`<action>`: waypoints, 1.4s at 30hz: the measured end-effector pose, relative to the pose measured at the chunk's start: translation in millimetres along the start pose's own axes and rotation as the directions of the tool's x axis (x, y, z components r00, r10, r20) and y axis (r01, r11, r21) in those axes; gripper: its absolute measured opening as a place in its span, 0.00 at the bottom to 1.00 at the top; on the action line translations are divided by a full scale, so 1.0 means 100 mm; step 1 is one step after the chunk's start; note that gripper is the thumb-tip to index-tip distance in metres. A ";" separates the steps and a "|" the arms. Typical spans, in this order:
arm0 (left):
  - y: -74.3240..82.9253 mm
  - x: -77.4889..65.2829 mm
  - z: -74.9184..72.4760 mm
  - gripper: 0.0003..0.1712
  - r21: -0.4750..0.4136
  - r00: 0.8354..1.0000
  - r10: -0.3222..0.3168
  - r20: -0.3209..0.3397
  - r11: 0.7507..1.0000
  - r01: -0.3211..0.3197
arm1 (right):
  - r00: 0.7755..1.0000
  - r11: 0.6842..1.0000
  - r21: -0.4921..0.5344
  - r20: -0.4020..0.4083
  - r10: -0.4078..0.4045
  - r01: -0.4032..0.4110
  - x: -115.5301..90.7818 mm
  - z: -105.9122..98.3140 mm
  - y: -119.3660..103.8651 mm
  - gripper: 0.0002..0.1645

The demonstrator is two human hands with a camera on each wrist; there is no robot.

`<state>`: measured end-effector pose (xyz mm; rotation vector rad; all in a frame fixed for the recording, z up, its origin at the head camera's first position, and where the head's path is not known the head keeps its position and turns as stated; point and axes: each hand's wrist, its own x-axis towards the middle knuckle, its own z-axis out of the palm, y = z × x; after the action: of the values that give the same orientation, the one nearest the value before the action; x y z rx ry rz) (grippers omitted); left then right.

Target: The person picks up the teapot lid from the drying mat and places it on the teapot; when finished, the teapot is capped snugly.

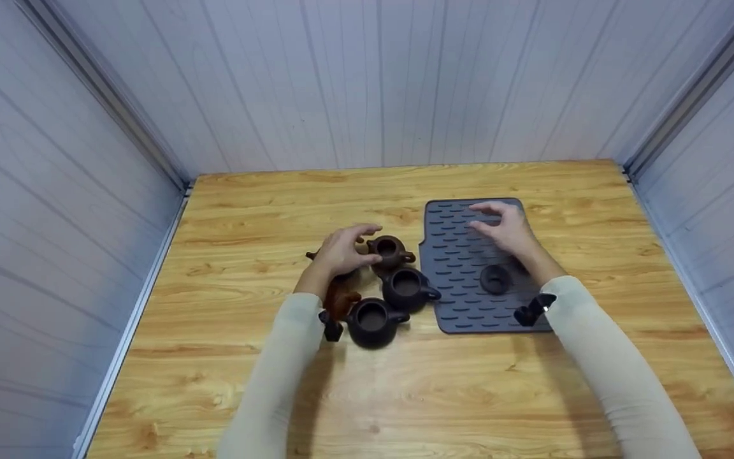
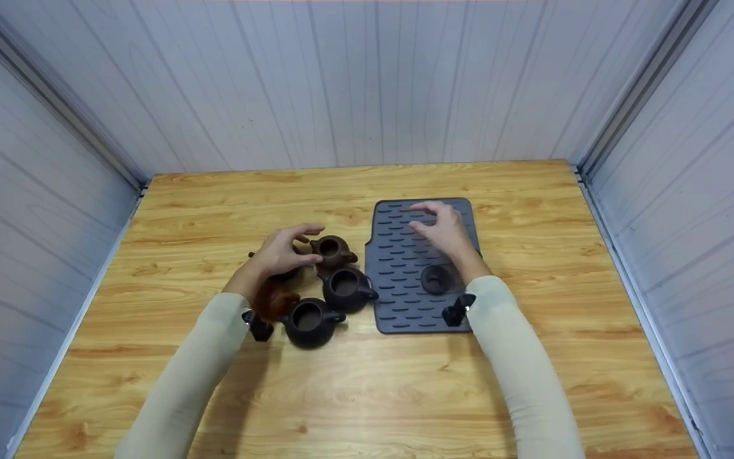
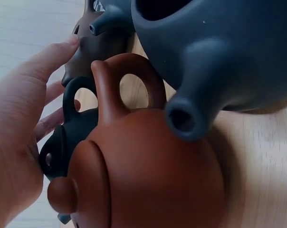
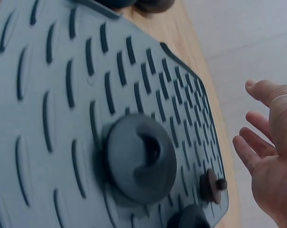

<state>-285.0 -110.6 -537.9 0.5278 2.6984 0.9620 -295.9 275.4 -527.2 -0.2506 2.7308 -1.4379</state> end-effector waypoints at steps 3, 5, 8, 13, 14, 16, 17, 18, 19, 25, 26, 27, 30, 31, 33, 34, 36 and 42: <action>0.00 0.01 0.01 0.41 0.044 1.000 0.004 0.007 0.999 -0.004 | 1.000 1.000 0.002 -0.006 0.028 -0.028 -0.01 -0.06 0.06 0.25; 0.00 0.01 0.02 0.41 0.076 1.000 0.003 0.015 0.997 -0.004 | 0.998 0.999 0.001 -0.014 0.054 -0.054 -0.01 -0.10 0.10 0.25; 0.00 0.01 0.02 0.39 0.124 1.000 0.000 0.018 0.992 -0.002 | 0.997 0.997 -0.014 -0.030 0.078 -0.078 -0.01 -0.14 0.14 0.26; 0.02 0.02 0.03 0.33 0.152 1.000 -0.016 0.015 0.988 0.013 | 0.994 0.995 -0.018 -0.061 0.095 -0.096 -0.01 -0.21 0.20 0.26; 0.03 0.02 0.03 0.33 0.150 1.000 -0.020 0.016 0.988 0.018 | 0.993 0.995 -0.017 -0.066 0.095 -0.096 -0.01 -0.23 0.22 0.26; 0.03 0.04 0.03 0.32 0.137 0.999 -0.026 0.022 0.990 0.023 | 0.992 0.995 -0.019 -0.075 0.101 -0.103 -0.01 -0.27 0.24 0.26; 0.03 0.04 0.04 0.32 0.137 0.999 -0.027 0.024 0.990 0.024 | 0.992 0.994 -0.024 -0.078 0.103 -0.105 -0.01 -0.29 0.26 0.26; 0.03 0.05 0.04 0.32 0.134 0.999 -0.027 0.027 0.991 0.023 | 0.991 0.993 -0.030 -0.078 0.108 -0.111 -0.01 -0.31 0.27 0.27; -0.07 0.10 0.08 0.33 0.120 1.000 -0.002 0.022 0.993 0.000 | 0.990 0.992 -0.035 -0.074 0.116 -0.119 -0.02 -0.34 0.29 0.27; -0.06 0.11 0.08 0.32 0.127 1.000 -0.003 0.023 0.992 0.000 | 0.984 0.984 -0.040 -0.035 0.173 -0.174 -0.05 -0.42 0.43 0.30; 0.04 0.06 0.05 0.32 0.135 0.999 -0.032 0.029 0.990 0.028 | 0.983 0.983 -0.036 -0.032 0.179 -0.180 -0.06 -0.42 0.45 0.30; 0.05 0.06 0.04 0.32 0.132 0.999 -0.036 0.031 0.991 0.031 | 0.983 0.983 -0.038 -0.030 0.180 -0.181 -0.06 -0.42 0.47 0.30; 0.05 0.05 0.05 0.32 0.125 0.999 -0.040 0.029 0.991 0.036 | 0.982 0.981 -0.041 -0.023 0.189 -0.190 -0.08 -0.41 0.50 0.31; 0.05 0.05 0.05 0.32 0.124 0.999 -0.041 0.028 0.992 0.037 | 0.981 0.980 -0.044 -0.020 0.191 -0.192 -0.08 -0.41 0.51 0.31; 0.05 0.05 0.05 0.32 0.119 0.999 -0.043 0.028 0.992 0.039 | 0.981 0.980 -0.058 -0.011 0.192 -0.192 -0.09 -0.40 0.53 0.31; 0.04 0.06 0.05 0.32 0.120 0.999 -0.043 0.027 0.992 0.039 | 0.981 0.979 -0.062 -0.005 0.195 -0.195 -0.10 -0.40 0.54 0.31; 0.04 0.06 0.05 0.32 0.120 0.999 -0.045 0.028 0.992 0.041 | 0.979 0.977 -0.065 0.003 0.203 -0.203 -0.11 -0.39 0.55 0.30; 0.06 0.07 0.04 0.32 0.106 0.997 -0.058 0.051 0.993 0.052 | 0.980 0.978 -0.069 -0.013 0.199 -0.199 -0.11 -0.37 0.58 0.27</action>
<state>-288.1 -100.8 -537.6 0.4886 2.7106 0.7847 -296.1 339.5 -554.8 0.0252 2.7217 -1.2958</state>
